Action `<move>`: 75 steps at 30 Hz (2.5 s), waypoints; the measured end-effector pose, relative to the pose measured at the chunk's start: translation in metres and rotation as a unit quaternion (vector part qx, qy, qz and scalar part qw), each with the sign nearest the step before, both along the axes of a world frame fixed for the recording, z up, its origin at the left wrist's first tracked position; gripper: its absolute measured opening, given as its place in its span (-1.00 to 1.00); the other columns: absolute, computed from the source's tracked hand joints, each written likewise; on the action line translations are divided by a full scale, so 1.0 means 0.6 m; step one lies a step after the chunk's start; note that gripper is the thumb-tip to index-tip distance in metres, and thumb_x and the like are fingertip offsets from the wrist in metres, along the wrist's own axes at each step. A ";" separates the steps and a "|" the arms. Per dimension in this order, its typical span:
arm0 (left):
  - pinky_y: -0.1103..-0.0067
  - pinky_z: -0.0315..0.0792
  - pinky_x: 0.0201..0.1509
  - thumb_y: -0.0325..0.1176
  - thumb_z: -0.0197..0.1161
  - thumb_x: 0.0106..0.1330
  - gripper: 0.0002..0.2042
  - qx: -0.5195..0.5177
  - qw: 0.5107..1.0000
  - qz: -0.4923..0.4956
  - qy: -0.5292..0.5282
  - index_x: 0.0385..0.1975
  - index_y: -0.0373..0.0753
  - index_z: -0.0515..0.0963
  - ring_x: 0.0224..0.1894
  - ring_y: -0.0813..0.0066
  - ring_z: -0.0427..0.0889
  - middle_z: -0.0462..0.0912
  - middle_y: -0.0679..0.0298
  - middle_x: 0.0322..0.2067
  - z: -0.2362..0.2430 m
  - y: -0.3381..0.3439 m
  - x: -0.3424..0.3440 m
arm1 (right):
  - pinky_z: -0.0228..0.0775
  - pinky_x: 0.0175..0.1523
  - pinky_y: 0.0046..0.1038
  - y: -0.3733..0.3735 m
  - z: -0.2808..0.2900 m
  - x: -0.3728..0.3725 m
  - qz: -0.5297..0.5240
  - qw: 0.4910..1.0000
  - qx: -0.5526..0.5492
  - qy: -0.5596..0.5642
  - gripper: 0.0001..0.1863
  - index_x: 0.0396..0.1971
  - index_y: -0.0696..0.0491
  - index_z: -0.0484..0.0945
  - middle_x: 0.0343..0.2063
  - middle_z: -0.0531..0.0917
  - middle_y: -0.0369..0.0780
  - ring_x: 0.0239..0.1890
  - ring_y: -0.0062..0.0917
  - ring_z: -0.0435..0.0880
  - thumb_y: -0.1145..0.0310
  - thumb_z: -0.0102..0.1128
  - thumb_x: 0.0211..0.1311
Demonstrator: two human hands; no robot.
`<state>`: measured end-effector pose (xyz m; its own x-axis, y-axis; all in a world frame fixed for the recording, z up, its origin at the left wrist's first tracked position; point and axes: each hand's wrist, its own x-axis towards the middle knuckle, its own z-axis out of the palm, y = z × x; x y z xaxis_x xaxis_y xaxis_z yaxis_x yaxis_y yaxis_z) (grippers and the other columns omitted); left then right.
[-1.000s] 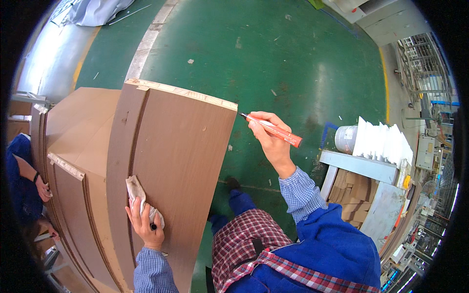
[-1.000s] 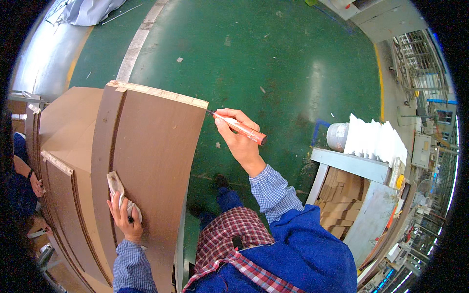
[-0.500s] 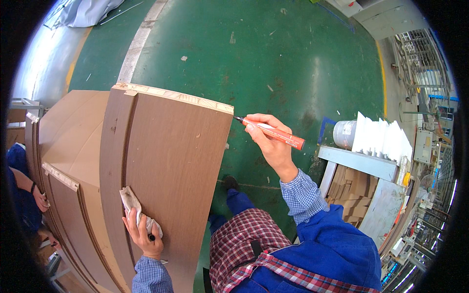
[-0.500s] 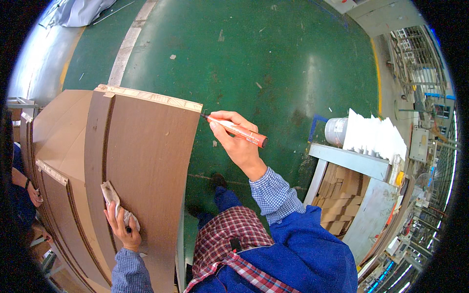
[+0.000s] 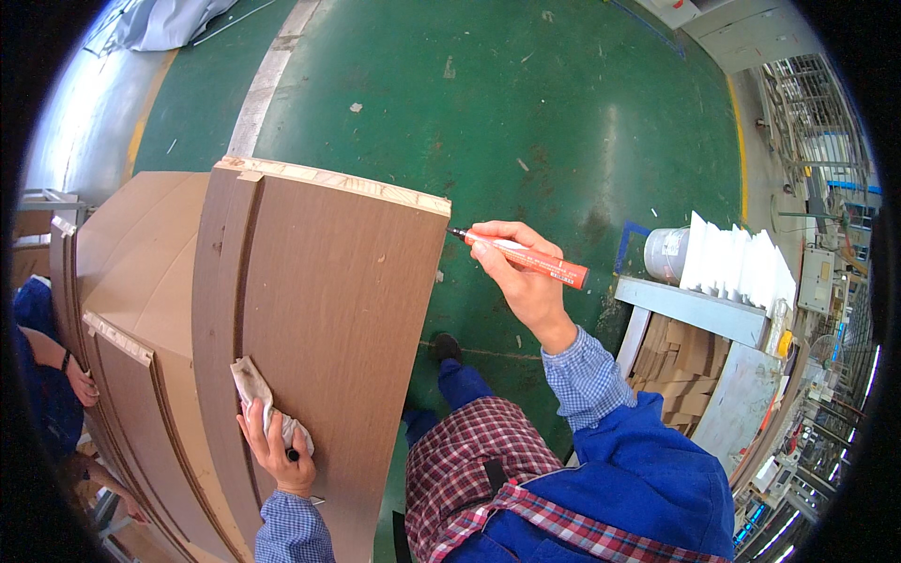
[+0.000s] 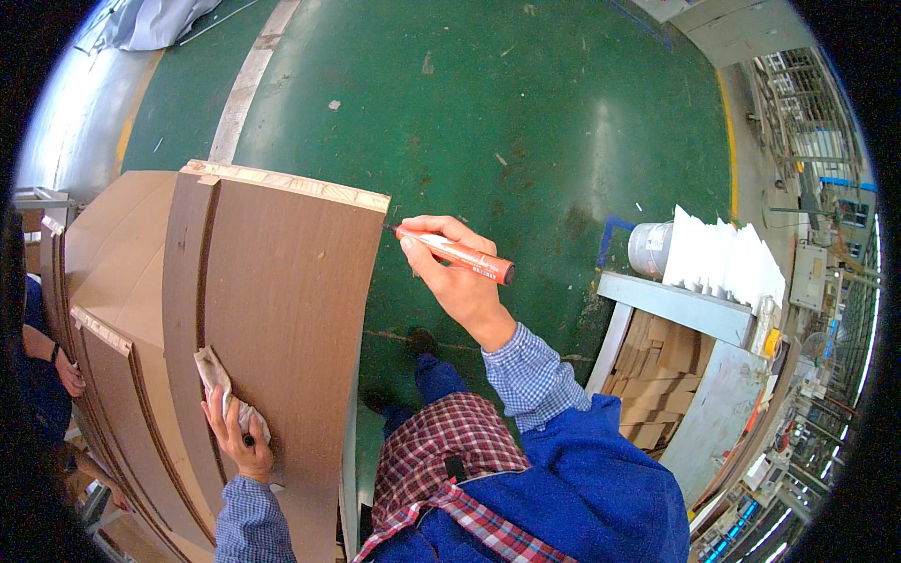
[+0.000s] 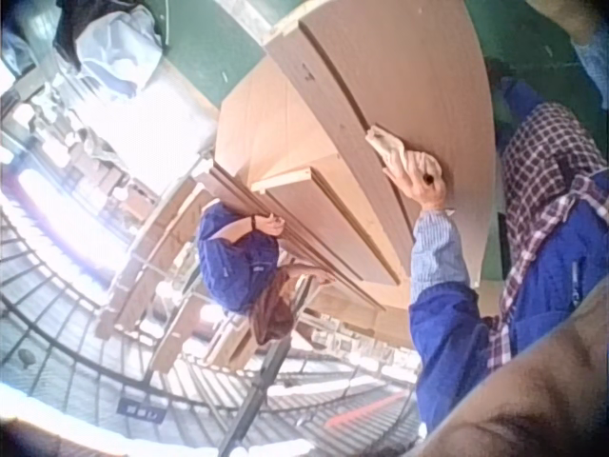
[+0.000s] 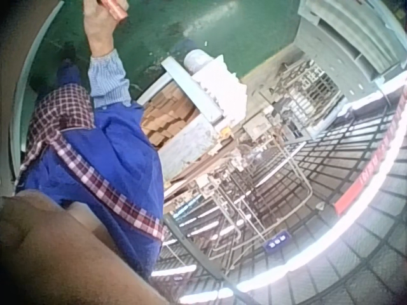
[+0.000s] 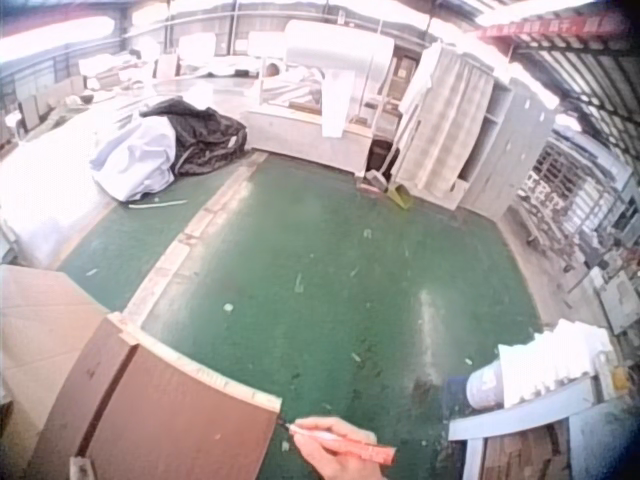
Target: The person scrapes a brown wooden panel with a utility knife to remove residue, then wipes the surface with a cloth. They retrieve a red marker and apply it to the panel's edges and cutouts, alternating between marking and wiping.
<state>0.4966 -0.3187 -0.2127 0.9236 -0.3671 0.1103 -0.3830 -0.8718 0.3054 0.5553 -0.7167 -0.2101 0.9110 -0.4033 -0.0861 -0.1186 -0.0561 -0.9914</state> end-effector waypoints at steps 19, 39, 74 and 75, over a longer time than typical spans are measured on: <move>0.03 -0.06 0.32 -0.38 0.06 0.16 -0.69 -0.015 1.000 0.001 -0.009 -0.09 -0.31 0.42 0.27 -0.15 0.14 0.22 -0.14 0.18 0.003 -0.009 0.002 | 0.44 -0.32 -0.68 0.009 0.004 -0.049 -0.038 0.997 0.067 0.023 -0.79 -0.23 0.21 0.53 -0.33 0.65 -0.19 -0.36 -0.65 0.62 0.45 0.19 0.15; 0.20 0.13 0.30 -0.63 0.11 0.01 -0.54 -0.051 0.976 -0.176 -0.115 0.00 -0.31 0.38 0.22 -0.04 0.22 0.26 0.00 0.13 -0.047 -0.487 0.210 | 0.41 -0.38 -0.71 -0.051 0.020 -0.176 -0.108 0.993 0.036 0.040 -0.77 -0.20 0.19 0.53 -0.38 0.65 -0.23 -0.42 -0.70 0.59 0.43 0.19 0.15; 0.09 -0.06 0.34 -0.43 0.03 0.25 -0.62 -0.052 0.994 0.090 -0.041 0.10 -0.25 0.34 0.26 -0.05 0.20 0.25 -0.02 0.20 -0.005 -0.021 -0.024 | 0.47 -0.27 -0.67 0.004 -0.008 0.005 -0.029 0.999 0.036 -0.009 -0.77 -0.24 0.22 0.54 -0.37 0.66 -0.22 -0.37 -0.67 0.62 0.41 0.19 0.16; 0.08 -0.06 0.34 -0.43 0.04 0.25 -0.62 -0.052 0.994 0.090 -0.040 0.10 -0.25 0.34 0.26 -0.05 0.19 0.25 -0.02 0.20 -0.005 -0.021 -0.024 | 0.48 -0.27 -0.66 0.006 -0.007 0.002 -0.027 0.999 0.036 -0.005 -0.78 -0.24 0.22 0.54 -0.37 0.66 -0.22 -0.36 -0.67 0.62 0.41 0.19 0.15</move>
<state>0.4825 -0.3315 -0.2155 0.9600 -0.1793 0.2149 -0.2502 -0.8940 0.3717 0.5566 -0.7134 -0.2144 0.8890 -0.4449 -0.1084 -0.1101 0.0220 -0.9937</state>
